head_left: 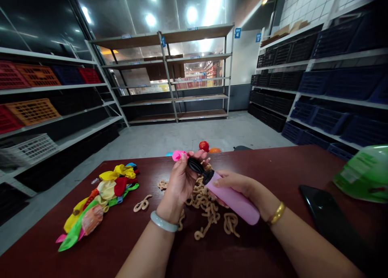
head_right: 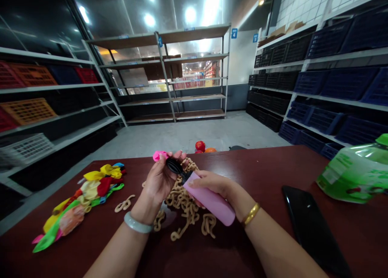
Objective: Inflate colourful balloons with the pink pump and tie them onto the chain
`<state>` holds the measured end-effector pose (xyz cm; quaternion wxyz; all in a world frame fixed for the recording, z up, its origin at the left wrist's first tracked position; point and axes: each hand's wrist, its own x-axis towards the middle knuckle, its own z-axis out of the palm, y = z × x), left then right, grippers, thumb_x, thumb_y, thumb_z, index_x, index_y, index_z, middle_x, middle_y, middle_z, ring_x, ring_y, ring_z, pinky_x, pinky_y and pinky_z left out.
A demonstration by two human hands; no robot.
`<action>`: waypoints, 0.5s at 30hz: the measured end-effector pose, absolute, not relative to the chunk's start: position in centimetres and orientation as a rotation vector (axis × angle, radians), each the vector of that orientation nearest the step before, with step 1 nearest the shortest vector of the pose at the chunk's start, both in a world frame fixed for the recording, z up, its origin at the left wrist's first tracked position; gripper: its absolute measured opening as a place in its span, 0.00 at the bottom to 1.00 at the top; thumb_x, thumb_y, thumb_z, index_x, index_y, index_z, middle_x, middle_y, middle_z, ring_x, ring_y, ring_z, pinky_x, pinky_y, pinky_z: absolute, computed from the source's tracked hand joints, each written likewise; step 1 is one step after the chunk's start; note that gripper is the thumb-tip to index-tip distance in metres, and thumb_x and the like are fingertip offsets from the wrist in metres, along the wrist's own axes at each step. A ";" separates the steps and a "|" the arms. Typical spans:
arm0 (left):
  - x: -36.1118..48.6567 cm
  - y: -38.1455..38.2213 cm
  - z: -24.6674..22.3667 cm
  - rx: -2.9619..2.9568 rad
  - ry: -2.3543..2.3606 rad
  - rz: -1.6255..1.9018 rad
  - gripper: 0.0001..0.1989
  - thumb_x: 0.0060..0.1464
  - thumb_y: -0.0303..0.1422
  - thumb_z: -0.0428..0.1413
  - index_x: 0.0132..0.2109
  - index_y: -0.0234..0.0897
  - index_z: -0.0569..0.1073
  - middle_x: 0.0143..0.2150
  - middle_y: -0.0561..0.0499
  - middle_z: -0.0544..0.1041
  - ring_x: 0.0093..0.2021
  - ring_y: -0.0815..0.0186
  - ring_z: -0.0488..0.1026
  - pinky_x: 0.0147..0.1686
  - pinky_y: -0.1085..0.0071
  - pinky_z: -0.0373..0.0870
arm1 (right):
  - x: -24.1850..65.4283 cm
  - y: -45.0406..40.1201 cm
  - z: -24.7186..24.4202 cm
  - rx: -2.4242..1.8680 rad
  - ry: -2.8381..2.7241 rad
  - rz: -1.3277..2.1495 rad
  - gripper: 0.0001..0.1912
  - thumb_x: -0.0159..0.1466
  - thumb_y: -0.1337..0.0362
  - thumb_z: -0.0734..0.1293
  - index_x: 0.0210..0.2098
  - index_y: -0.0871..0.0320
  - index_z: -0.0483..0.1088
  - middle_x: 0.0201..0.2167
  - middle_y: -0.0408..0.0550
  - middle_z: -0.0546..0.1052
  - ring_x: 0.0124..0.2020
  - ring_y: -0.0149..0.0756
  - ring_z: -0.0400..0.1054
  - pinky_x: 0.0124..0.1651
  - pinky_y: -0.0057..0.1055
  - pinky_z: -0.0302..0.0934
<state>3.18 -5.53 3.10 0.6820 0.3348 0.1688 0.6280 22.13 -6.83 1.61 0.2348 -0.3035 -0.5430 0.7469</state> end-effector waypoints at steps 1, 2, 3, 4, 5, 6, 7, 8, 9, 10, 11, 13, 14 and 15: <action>3.2 -5.6 3.1 0.747 0.370 1.410 0.10 0.57 0.40 0.58 0.40 0.37 0.73 0.44 0.45 0.79 0.48 0.57 0.75 0.52 0.54 0.69 | 22.1 -6.8 1.5 -0.836 -1.485 2.058 0.19 0.58 0.54 0.69 0.44 0.57 0.65 0.32 0.45 0.74 0.24 0.30 0.67 0.27 0.28 0.64; 3.1 -5.6 3.2 0.746 0.358 1.407 0.10 0.58 0.40 0.58 0.40 0.37 0.73 0.44 0.45 0.78 0.47 0.58 0.76 0.51 0.54 0.70 | 22.1 -6.7 1.5 -0.838 -1.480 2.068 0.19 0.59 0.54 0.69 0.44 0.56 0.65 0.33 0.45 0.74 0.24 0.30 0.68 0.27 0.28 0.64; 3.1 -5.6 3.3 0.747 0.346 1.402 0.09 0.58 0.39 0.57 0.40 0.38 0.73 0.43 0.46 0.78 0.45 0.59 0.76 0.50 0.55 0.70 | 22.1 -6.7 1.3 -0.836 -1.478 2.076 0.19 0.59 0.54 0.69 0.45 0.56 0.65 0.32 0.45 0.74 0.24 0.31 0.68 0.27 0.29 0.64; 3.1 -5.7 3.4 0.749 0.337 1.396 0.09 0.59 0.39 0.57 0.39 0.38 0.72 0.42 0.47 0.77 0.43 0.60 0.75 0.49 0.56 0.71 | 22.0 -6.7 1.2 -0.828 -1.477 2.082 0.18 0.59 0.54 0.69 0.45 0.56 0.65 0.32 0.44 0.74 0.24 0.31 0.68 0.27 0.29 0.64; 3.1 -5.7 3.4 0.752 0.334 1.393 0.08 0.58 0.38 0.57 0.38 0.38 0.72 0.41 0.48 0.77 0.42 0.61 0.75 0.47 0.58 0.71 | 21.9 -6.7 1.1 -0.815 -1.476 2.084 0.18 0.60 0.54 0.69 0.45 0.56 0.65 0.32 0.44 0.73 0.24 0.31 0.68 0.26 0.29 0.64; 3.1 -5.7 3.5 0.751 0.337 1.394 0.08 0.58 0.37 0.58 0.38 0.38 0.72 0.39 0.49 0.76 0.40 0.63 0.74 0.46 0.60 0.72 | 21.8 -6.7 0.9 -0.800 -1.475 2.085 0.18 0.60 0.54 0.68 0.45 0.56 0.64 0.32 0.44 0.73 0.24 0.31 0.68 0.26 0.28 0.64; 3.2 -5.7 3.5 0.748 0.342 1.399 0.07 0.58 0.37 0.58 0.37 0.38 0.71 0.37 0.50 0.75 0.38 0.65 0.73 0.44 0.62 0.72 | 21.7 -6.7 0.8 -0.786 -1.476 2.085 0.18 0.60 0.54 0.68 0.46 0.56 0.64 0.32 0.44 0.73 0.24 0.31 0.68 0.26 0.28 0.63; 3.2 -5.7 3.5 0.743 0.342 1.409 0.07 0.57 0.36 0.59 0.36 0.37 0.71 0.35 0.51 0.73 0.36 0.67 0.72 0.41 0.65 0.72 | 21.6 -6.7 0.7 -0.777 -1.481 2.086 0.19 0.61 0.53 0.68 0.47 0.55 0.64 0.32 0.44 0.74 0.24 0.31 0.68 0.27 0.29 0.63; 3.2 -5.6 3.5 0.739 0.336 1.424 0.08 0.57 0.36 0.59 0.35 0.37 0.70 0.33 0.52 0.71 0.34 0.68 0.71 0.38 0.67 0.72 | 21.5 -6.7 0.5 -0.774 -1.490 2.086 0.20 0.61 0.52 0.68 0.48 0.55 0.64 0.33 0.45 0.74 0.25 0.32 0.69 0.27 0.29 0.64; 3.3 -5.5 3.5 0.738 0.323 1.440 0.08 0.57 0.36 0.59 0.34 0.37 0.69 0.31 0.53 0.69 0.32 0.69 0.69 0.36 0.69 0.71 | 21.5 -6.6 0.4 -0.779 -1.504 2.084 0.22 0.61 0.51 0.68 0.49 0.55 0.63 0.34 0.46 0.74 0.27 0.34 0.70 0.28 0.30 0.64; 3.3 -5.4 3.4 0.739 0.308 1.456 0.09 0.57 0.36 0.59 0.33 0.37 0.69 0.30 0.53 0.67 0.31 0.70 0.68 0.34 0.70 0.70 | 21.5 -6.4 0.4 -0.795 -1.523 2.066 0.24 0.61 0.49 0.68 0.50 0.55 0.63 0.35 0.47 0.75 0.29 0.36 0.71 0.30 0.31 0.65; 3.3 -5.3 3.4 0.747 0.281 1.484 0.09 0.57 0.36 0.58 0.33 0.37 0.68 0.29 0.53 0.64 0.31 0.70 0.66 0.32 0.71 0.69 | 21.7 -5.9 0.4 -0.867 -1.568 1.934 0.27 0.60 0.45 0.68 0.52 0.55 0.64 0.40 0.50 0.75 0.35 0.39 0.72 0.34 0.34 0.66; 3.3 -5.4 3.4 0.752 0.273 1.492 0.09 0.58 0.35 0.58 0.33 0.37 0.68 0.30 0.53 0.64 0.31 0.69 0.66 0.33 0.70 0.69 | 21.9 -5.5 0.5 -0.905 -1.581 1.831 0.28 0.60 0.43 0.67 0.52 0.55 0.65 0.42 0.51 0.75 0.38 0.39 0.72 0.37 0.34 0.66; 3.4 -5.4 3.4 0.755 0.267 1.493 0.08 0.58 0.35 0.57 0.34 0.37 0.68 0.30 0.53 0.64 0.32 0.69 0.66 0.33 0.70 0.69 | 22.0 -5.0 0.7 -0.930 -1.578 1.726 0.28 0.61 0.42 0.66 0.51 0.55 0.67 0.45 0.52 0.74 0.42 0.40 0.71 0.40 0.34 0.65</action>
